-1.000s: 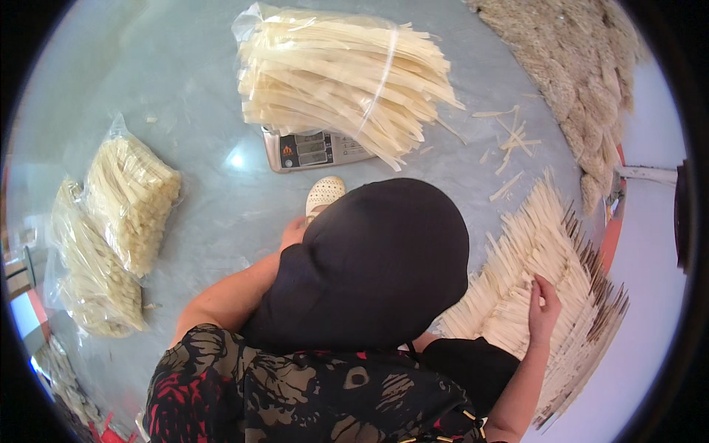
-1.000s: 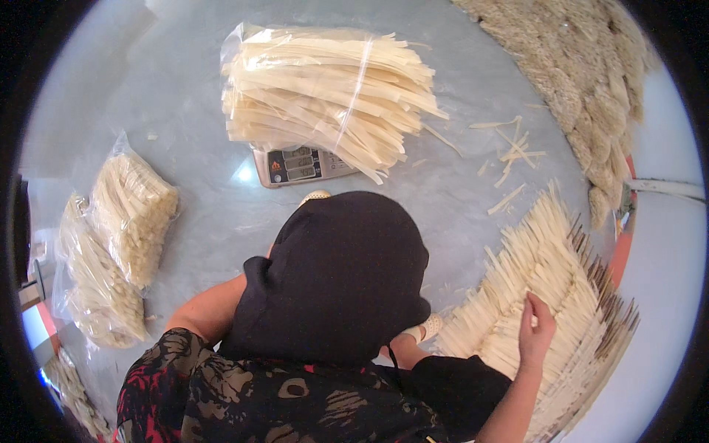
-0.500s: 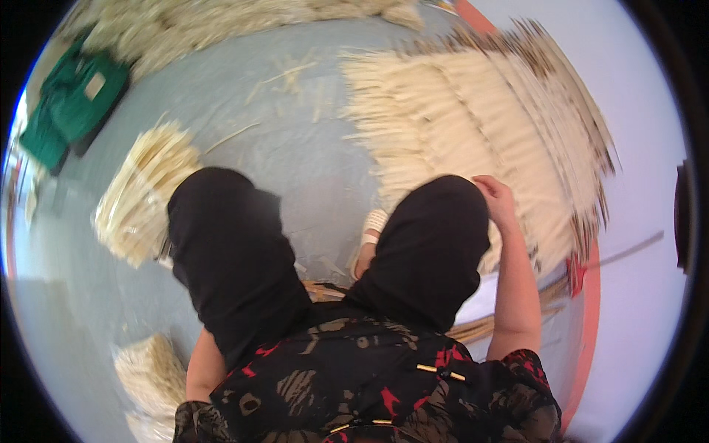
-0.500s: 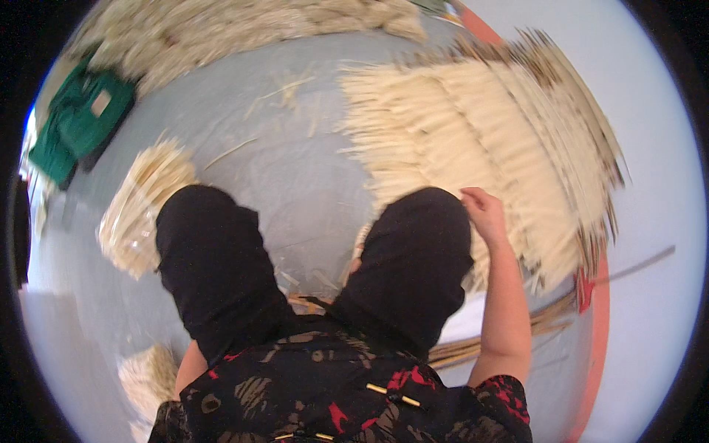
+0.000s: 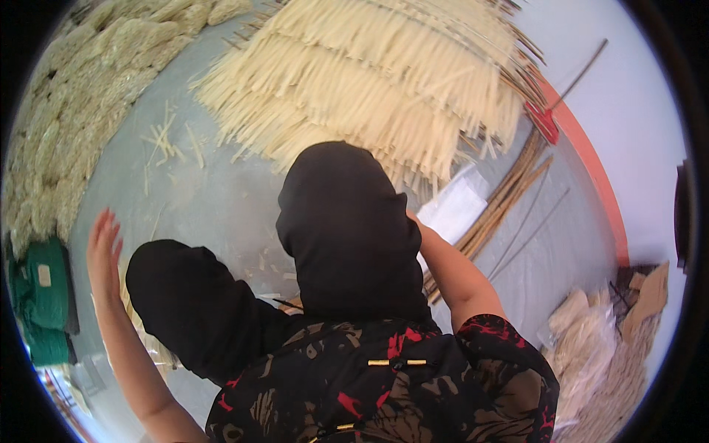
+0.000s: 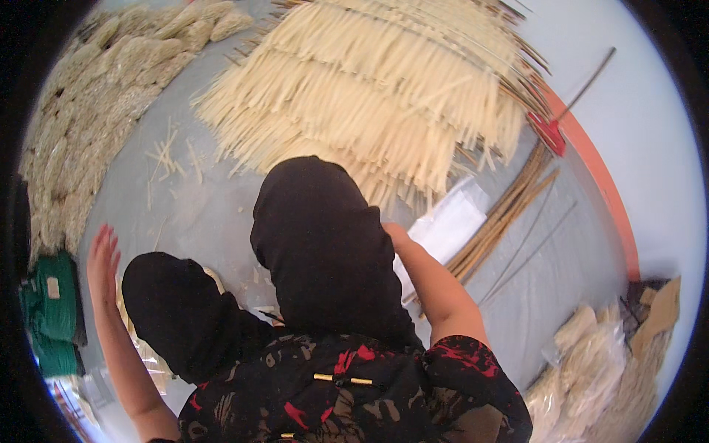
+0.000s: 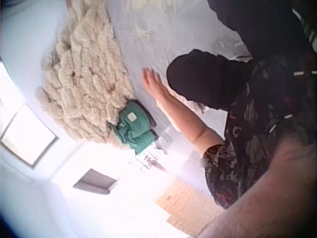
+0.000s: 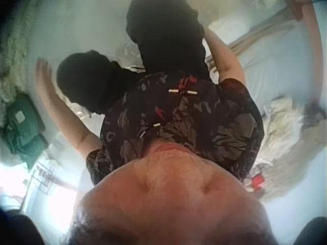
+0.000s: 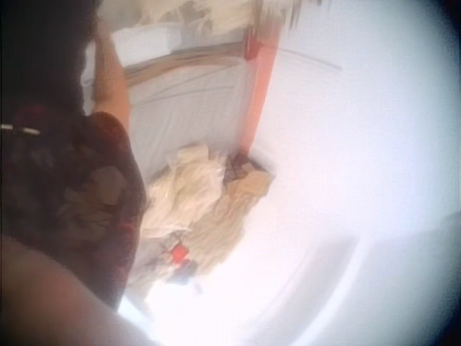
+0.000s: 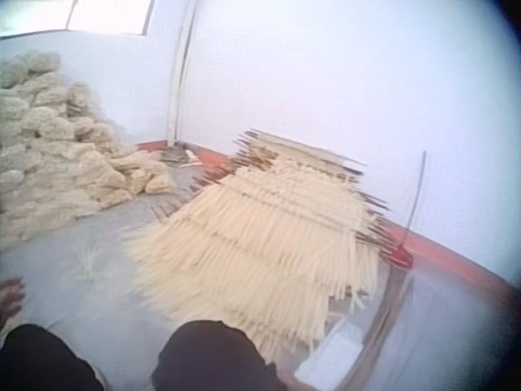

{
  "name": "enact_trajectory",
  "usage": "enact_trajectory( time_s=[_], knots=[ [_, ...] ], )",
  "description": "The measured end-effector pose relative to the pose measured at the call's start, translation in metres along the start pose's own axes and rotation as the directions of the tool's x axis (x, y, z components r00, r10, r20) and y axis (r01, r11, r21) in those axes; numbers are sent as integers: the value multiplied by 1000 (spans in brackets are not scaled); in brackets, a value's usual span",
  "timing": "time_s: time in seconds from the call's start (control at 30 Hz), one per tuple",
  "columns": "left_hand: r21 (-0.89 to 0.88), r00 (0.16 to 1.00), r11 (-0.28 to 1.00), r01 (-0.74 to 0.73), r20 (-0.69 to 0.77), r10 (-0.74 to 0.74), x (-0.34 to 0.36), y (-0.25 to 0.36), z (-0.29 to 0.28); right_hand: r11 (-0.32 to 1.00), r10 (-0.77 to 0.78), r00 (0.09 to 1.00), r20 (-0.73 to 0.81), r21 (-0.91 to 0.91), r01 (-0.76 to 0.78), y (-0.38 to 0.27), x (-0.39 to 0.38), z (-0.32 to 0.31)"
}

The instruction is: The person gathers long white strips from a large pile on the floor, organizes them into bundles, and places the bundles into plastic bags, occasionally using a scale to weigh them.

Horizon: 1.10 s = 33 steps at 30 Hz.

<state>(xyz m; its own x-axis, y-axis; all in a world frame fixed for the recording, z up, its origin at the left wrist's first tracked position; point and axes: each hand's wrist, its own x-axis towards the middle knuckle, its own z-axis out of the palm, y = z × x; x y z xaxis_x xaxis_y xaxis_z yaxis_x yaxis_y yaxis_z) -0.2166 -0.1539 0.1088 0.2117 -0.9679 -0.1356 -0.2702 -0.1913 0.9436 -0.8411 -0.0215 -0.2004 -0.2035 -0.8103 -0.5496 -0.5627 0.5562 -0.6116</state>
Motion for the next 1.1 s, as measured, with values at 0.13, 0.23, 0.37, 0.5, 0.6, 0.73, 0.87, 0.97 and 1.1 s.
enact_trajectory(
  time_s=[0.13,0.23,0.37,0.5,0.6,0.73,0.87,0.97,1.1],
  knots=[
    [17,878,983,-184,452,157,26,88,116,998,7,999,36,-56,-5,33,-33,-5],
    [14,769,964,-265,607,202,19,115,180,993,-60,998,-32,-106,56,53,-38,-31],
    [-47,707,986,-160,692,148,11,128,223,986,-161,928,-336,-89,139,32,-16,-98],
    [11,684,997,-76,728,44,19,100,244,997,-4,818,-575,58,46,8,16,-182],
    [77,727,993,94,676,-122,23,81,251,968,105,776,-622,244,64,11,58,-228],
    [126,752,959,256,598,-279,28,53,242,951,231,665,-710,309,-1,-2,122,-244],
    [156,762,894,420,473,-441,35,33,237,927,310,535,-786,375,14,-8,177,-273],
    [150,753,852,501,410,-515,43,7,244,905,357,344,-868,413,101,24,228,-301],
    [63,755,811,581,329,-566,34,-14,236,586,518,739,-431,808,60,-65,245,-303]
  ],
)
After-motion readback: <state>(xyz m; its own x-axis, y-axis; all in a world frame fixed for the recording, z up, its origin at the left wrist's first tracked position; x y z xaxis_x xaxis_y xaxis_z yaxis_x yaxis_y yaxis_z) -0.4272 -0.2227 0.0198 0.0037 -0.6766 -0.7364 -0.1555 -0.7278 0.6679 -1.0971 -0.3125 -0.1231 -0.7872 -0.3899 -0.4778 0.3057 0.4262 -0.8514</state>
